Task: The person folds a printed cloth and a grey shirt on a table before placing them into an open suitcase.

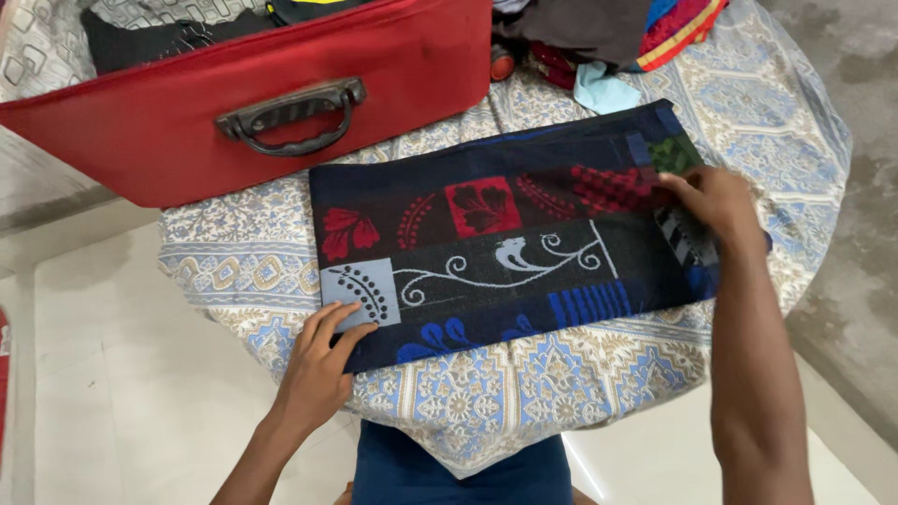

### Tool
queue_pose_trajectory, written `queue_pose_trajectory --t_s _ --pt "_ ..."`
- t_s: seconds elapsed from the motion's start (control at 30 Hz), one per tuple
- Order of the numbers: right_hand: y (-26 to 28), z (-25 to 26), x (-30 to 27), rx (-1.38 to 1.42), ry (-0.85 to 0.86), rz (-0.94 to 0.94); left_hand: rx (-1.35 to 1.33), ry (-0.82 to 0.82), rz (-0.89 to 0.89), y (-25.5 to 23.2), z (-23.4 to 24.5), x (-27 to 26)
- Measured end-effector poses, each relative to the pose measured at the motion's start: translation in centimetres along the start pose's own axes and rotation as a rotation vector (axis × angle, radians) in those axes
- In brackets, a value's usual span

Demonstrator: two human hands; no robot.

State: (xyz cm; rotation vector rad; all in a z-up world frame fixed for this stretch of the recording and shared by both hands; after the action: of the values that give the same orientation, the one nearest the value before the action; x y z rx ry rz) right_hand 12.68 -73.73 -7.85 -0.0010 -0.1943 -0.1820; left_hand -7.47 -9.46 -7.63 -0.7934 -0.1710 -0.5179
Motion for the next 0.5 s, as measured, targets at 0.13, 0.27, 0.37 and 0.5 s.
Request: queue_pose_trajectory --t_s 0.13,0.27,0.37,0.5 --pt "2.3 -2.5 5.4 -0.024 0.034 -0.068 0.01 0.078 0.091 -0.1 -0.1 0.3" --pt "3.5 -4.6 8.7 -0.123 0.156 -0.121 0.004 0.079 0.075 -0.1 0.0 0.3" --pt "3.5 -4.4 10.1 -0.084 0.056 -0.059 -0.013 0.091 0.083 0.1 0.0 0.4" --pt "3.0 -1.7 9.3 0.13 -0.208 -0.115 0.076 0.098 0.044 0.1 -0.2 0.1"
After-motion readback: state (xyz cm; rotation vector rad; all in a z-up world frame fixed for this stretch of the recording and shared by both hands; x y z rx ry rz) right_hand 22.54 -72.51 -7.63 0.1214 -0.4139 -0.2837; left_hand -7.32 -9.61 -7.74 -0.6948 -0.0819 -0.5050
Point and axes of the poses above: each hand's wrist, its own x-axis towards the middle knuckle, its own z-axis out of the back of the hand, y = z × x, the point moved 3 cm from there along x, towards the middle knuckle, and after that the axes turned 14 degrees about -x, right-handed, at the moved point
